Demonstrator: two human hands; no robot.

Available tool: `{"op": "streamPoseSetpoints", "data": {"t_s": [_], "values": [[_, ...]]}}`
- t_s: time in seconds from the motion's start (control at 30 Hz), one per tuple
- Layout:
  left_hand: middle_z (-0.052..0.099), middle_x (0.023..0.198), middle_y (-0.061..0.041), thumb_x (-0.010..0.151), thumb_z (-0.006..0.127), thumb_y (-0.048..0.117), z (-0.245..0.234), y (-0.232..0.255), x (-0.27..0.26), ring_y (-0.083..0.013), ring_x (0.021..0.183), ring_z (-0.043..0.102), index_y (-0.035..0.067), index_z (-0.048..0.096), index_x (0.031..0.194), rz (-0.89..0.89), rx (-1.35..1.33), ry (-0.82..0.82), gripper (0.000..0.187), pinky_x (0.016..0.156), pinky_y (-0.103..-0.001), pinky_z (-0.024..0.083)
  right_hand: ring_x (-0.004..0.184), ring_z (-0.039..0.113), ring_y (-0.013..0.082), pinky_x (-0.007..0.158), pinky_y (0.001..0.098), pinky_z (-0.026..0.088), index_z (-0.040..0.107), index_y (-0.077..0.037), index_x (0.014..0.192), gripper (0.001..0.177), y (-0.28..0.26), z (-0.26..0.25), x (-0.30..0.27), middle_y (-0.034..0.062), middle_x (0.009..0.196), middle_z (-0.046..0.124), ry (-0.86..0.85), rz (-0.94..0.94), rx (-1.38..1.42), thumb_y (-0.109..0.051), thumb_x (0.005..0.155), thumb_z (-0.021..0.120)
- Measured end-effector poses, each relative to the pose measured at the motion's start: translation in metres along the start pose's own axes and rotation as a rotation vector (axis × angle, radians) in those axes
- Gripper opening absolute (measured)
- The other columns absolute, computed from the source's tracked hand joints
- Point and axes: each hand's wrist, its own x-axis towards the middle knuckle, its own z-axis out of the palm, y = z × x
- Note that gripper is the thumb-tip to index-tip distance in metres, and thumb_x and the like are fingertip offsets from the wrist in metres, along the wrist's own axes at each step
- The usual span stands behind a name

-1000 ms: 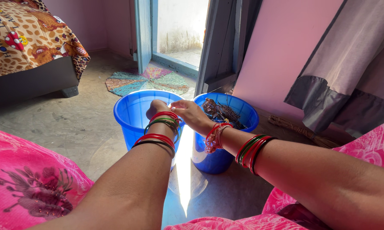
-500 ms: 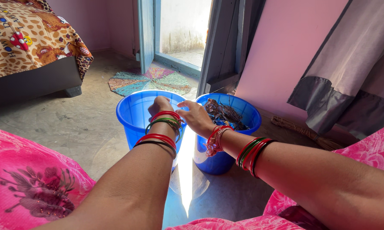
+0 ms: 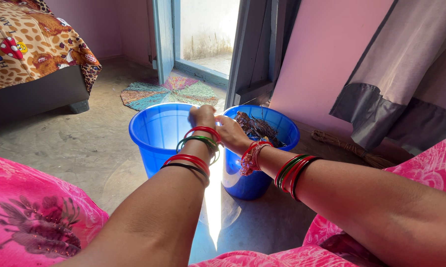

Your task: The person sits on the floor and repeatedly picks up small fibrous material from a blue bucket, separates strands by hand, and places them into a second blue bucket. The hands work continuously with the material, transferring it between the two buckets.

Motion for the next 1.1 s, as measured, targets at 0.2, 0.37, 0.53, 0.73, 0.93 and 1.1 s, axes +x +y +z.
{"op": "streamPoseSetpoints", "data": {"t_s": [0.2,0.37,0.53,0.73,0.93,1.1], "values": [[0.066,0.125,-0.028,0.070,0.064,-0.001,0.041,-0.028,0.012,-0.0359,0.116,0.067,-0.008,0.056,0.134,0.149,-0.003,-0.221,0.065,0.099,-0.038,0.050,0.074,0.072,0.0278,0.069,0.0432,0.055,0.070,0.011,0.095,0.051,0.043,-0.014,0.024,0.0200,0.080,0.073,0.069,-0.217,-0.188,-0.039,0.101,0.056],[0.073,0.104,-0.026,0.066,0.069,0.001,0.057,-0.042,0.007,-0.0316,0.095,0.073,-0.010,0.066,0.111,0.170,0.058,-0.264,0.046,0.083,-0.039,0.055,0.085,0.071,0.0312,0.076,0.0470,0.052,0.064,0.007,0.099,0.041,0.087,-0.028,0.040,0.0218,0.090,0.071,0.135,-0.076,-0.147,-0.028,0.100,0.044],[0.075,0.088,-0.020,0.065,0.074,0.007,0.062,-0.044,-0.008,-0.0292,0.082,0.074,-0.005,0.073,0.092,0.215,0.143,-0.351,0.029,0.073,-0.038,0.055,0.093,0.067,0.0383,0.081,0.0486,0.049,0.067,0.003,0.101,0.040,0.122,-0.043,0.049,0.0254,0.096,0.070,0.131,-0.106,-0.368,-0.027,0.102,0.041],[0.073,0.082,-0.017,0.079,0.069,0.015,0.058,-0.037,-0.029,-0.0303,0.075,0.072,0.002,0.078,0.088,0.180,0.326,-0.595,0.018,0.069,-0.044,0.058,0.093,0.071,0.0358,0.078,0.0462,0.052,0.071,-0.003,0.102,0.034,0.123,-0.058,0.028,0.0229,0.098,0.073,0.233,0.096,-0.331,-0.031,0.099,0.054],[0.074,0.096,-0.026,0.078,0.076,0.017,0.070,-0.059,-0.021,-0.0400,0.098,0.071,0.002,0.078,0.090,0.441,0.615,-0.528,0.019,0.086,-0.044,0.057,0.093,0.075,0.0310,0.078,0.0441,0.054,0.075,-0.005,0.100,0.031,0.120,-0.068,0.018,0.0164,0.097,0.078,0.256,0.286,-0.195,-0.033,0.095,0.061],[0.075,0.098,-0.026,0.081,0.067,0.012,0.068,-0.069,-0.017,-0.0392,0.103,0.073,0.003,0.077,0.087,0.596,0.730,-0.559,0.014,0.091,-0.043,0.058,0.105,0.074,0.0300,0.090,0.0410,0.056,0.077,-0.014,0.111,0.030,0.116,-0.070,0.004,0.0114,0.109,0.078,0.254,0.218,-0.387,-0.029,0.087,0.069]]}}
